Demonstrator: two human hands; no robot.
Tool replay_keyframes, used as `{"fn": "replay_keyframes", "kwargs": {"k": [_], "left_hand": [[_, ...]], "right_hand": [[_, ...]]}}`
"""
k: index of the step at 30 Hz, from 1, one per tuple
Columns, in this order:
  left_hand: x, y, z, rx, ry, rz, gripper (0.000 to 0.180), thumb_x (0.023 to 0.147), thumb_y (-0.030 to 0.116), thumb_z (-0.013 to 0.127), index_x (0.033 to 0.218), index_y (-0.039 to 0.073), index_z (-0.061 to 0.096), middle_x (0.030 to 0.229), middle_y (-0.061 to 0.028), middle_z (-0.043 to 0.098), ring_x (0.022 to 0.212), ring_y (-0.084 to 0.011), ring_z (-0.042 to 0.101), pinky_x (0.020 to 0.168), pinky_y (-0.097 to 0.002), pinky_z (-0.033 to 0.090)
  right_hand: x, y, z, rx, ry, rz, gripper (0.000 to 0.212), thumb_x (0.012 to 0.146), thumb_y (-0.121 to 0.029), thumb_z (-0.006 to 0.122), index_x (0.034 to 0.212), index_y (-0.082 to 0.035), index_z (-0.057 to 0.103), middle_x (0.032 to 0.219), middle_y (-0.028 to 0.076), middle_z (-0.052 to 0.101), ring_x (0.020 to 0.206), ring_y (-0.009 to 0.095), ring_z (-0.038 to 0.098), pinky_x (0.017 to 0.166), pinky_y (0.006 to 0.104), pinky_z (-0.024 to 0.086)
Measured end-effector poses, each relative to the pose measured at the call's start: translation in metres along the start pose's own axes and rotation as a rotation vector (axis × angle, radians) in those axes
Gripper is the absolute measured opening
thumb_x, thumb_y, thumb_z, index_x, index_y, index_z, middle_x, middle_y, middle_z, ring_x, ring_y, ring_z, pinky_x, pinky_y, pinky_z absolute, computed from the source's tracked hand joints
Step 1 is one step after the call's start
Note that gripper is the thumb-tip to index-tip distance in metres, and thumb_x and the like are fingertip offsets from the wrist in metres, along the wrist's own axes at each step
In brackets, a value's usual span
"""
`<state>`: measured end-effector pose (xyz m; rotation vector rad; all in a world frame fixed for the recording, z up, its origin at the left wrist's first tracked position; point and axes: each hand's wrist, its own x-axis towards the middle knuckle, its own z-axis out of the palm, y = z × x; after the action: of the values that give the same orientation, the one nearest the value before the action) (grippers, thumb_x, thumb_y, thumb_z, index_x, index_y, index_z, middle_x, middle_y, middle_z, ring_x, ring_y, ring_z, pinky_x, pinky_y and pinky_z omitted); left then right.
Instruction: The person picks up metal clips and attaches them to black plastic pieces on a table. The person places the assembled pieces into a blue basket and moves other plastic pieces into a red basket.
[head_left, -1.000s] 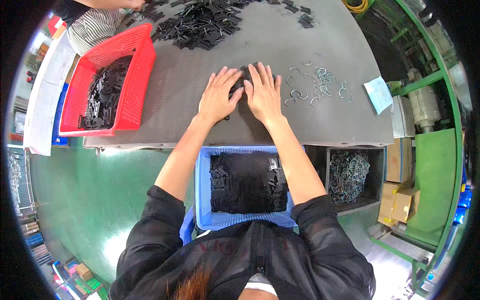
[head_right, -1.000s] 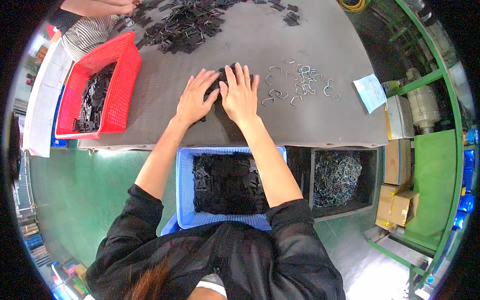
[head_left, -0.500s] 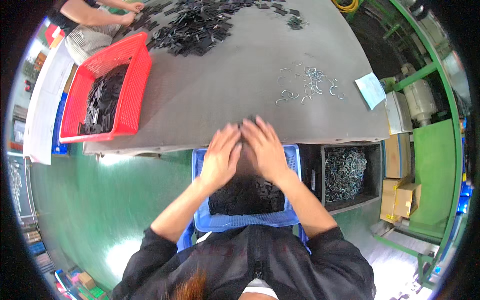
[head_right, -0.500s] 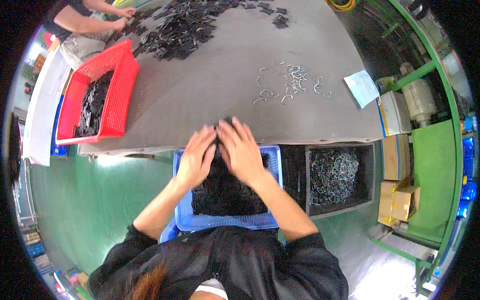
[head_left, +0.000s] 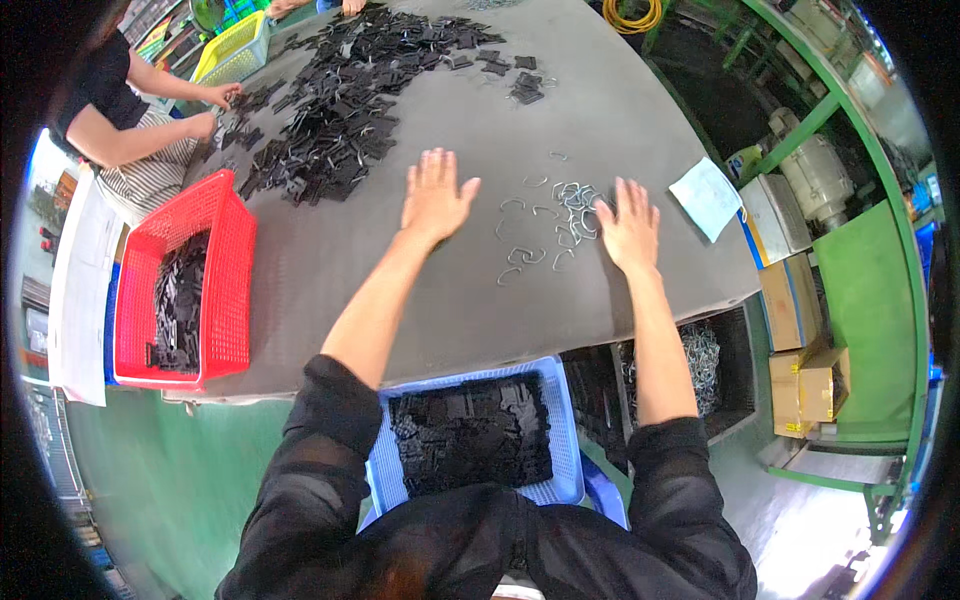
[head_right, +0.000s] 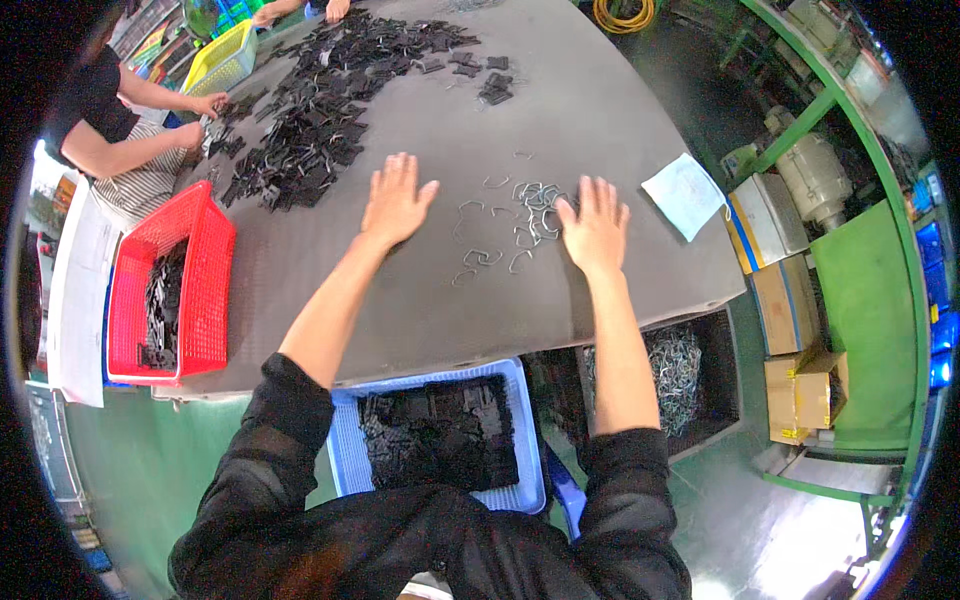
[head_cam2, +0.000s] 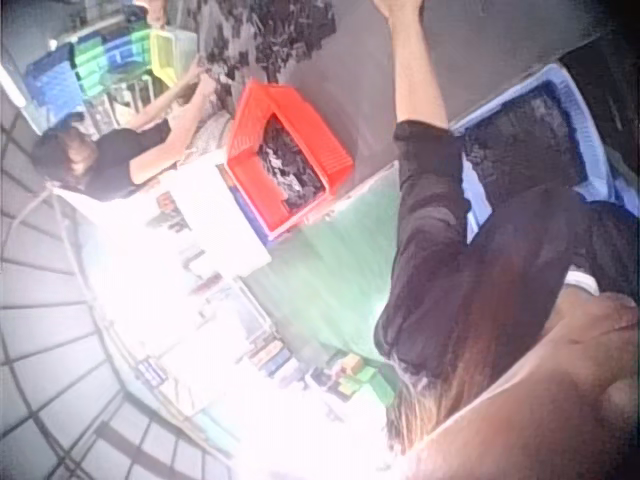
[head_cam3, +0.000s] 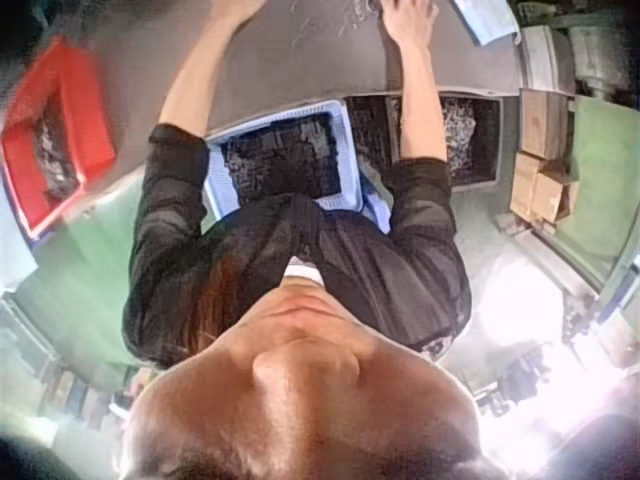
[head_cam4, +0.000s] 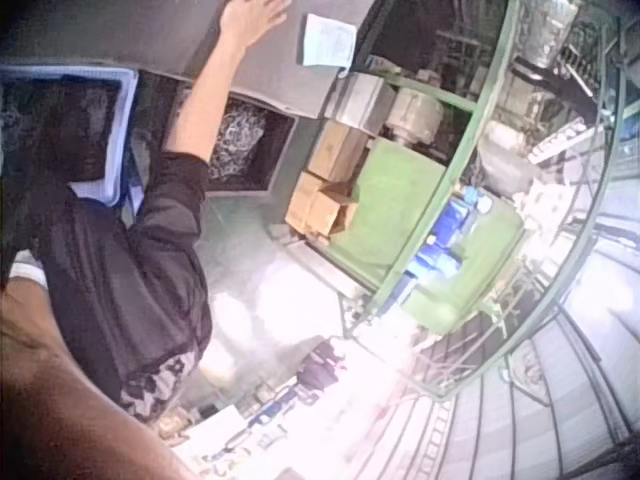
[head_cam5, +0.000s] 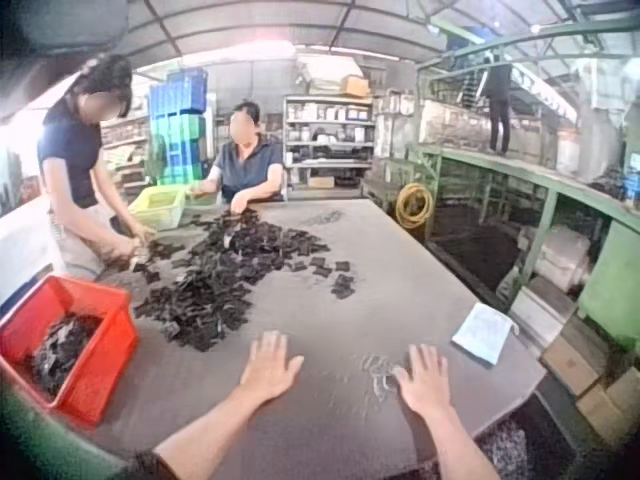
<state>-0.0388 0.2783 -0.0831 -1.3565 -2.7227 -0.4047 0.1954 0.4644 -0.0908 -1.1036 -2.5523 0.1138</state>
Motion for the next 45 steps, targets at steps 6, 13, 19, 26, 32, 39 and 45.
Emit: {"fn": "replay_keyframes", "kwargs": {"k": [6,13,19,26,32,39,45], "left_hand": [[0.042,0.075,0.038,-0.122,0.012,0.297,0.058,0.095,0.036,0.035,0.141,0.001,0.028,0.147,-0.0135,0.030,0.139,-0.0266,0.022,0.112,-0.0487,0.017],[-0.013,0.063,0.015,-0.377,-0.108,0.472,0.049,0.094,0.025,0.039,0.137,0.000,0.036,0.143,-0.0155,0.036,0.137,-0.0267,0.026,0.113,-0.0429,0.020],[-0.096,0.016,-0.025,-0.624,0.180,0.281,0.039,0.093,0.018,0.048,0.130,0.007,0.047,0.137,-0.0169,0.043,0.133,-0.0312,0.033,0.111,-0.0394,0.024],[-0.152,-0.045,-0.042,-0.568,0.463,-0.043,0.027,0.093,0.008,0.046,0.117,0.002,0.056,0.120,-0.0182,0.056,0.119,-0.0340,0.048,0.100,-0.0400,0.037],[-0.176,-0.065,-0.049,-0.577,0.449,-0.091,0.023,0.092,0.008,0.047,0.109,0.003,0.061,0.113,-0.0166,0.060,0.109,-0.0315,0.056,0.092,-0.0377,0.045],[-0.161,-0.063,-0.051,-0.704,0.493,-0.079,0.018,0.089,0.007,0.052,0.102,0.004,0.063,0.110,-0.0149,0.061,0.105,-0.0300,0.058,0.089,-0.0366,0.046],[-0.102,-0.157,-0.045,-0.360,0.639,-0.129,0.021,0.088,0.010,0.053,0.108,0.006,0.061,0.116,-0.0150,0.058,0.115,-0.0299,0.051,0.097,-0.0378,0.041]], "right_hand": [[0.061,-0.052,0.028,0.276,-0.164,-0.194,0.056,0.097,-0.046,0.027,0.142,-0.013,0.033,0.146,0.007,0.033,0.138,0.020,0.024,0.114,0.0422,0.013],[-0.003,-0.051,0.008,0.429,-0.180,-0.423,0.048,0.098,-0.038,0.034,0.137,-0.011,0.039,0.140,0.008,0.042,0.134,0.022,0.032,0.112,0.0417,0.020],[-0.068,-0.079,-0.038,0.233,0.050,-0.433,0.052,0.089,-0.038,0.053,0.134,-0.015,0.044,0.142,0.007,0.039,0.136,0.027,0.029,0.111,0.0544,0.014],[-0.083,-0.156,-0.006,-0.010,0.119,-0.423,0.038,0.087,-0.027,0.051,0.122,-0.013,0.056,0.138,0.005,0.044,0.134,0.025,0.029,0.105,0.0678,0.009],[-0.065,-0.045,-0.003,-0.144,0.092,-0.094,0.043,0.094,-0.031,0.035,0.133,-0.016,0.047,0.139,0.002,0.044,0.132,0.027,0.033,0.103,0.0577,0.026],[-0.148,0.104,-0.068,-0.386,0.070,0.201,0.040,0.095,-0.033,0.037,0.133,-0.024,0.046,0.140,0.002,0.043,0.126,0.027,0.041,0.095,0.0587,0.031],[-0.145,0.079,-0.097,-0.395,-0.207,0.583,0.054,0.089,-0.056,0.042,0.127,-0.019,0.055,0.140,0.008,0.043,0.133,0.030,0.033,0.097,0.0718,0.018]]}}
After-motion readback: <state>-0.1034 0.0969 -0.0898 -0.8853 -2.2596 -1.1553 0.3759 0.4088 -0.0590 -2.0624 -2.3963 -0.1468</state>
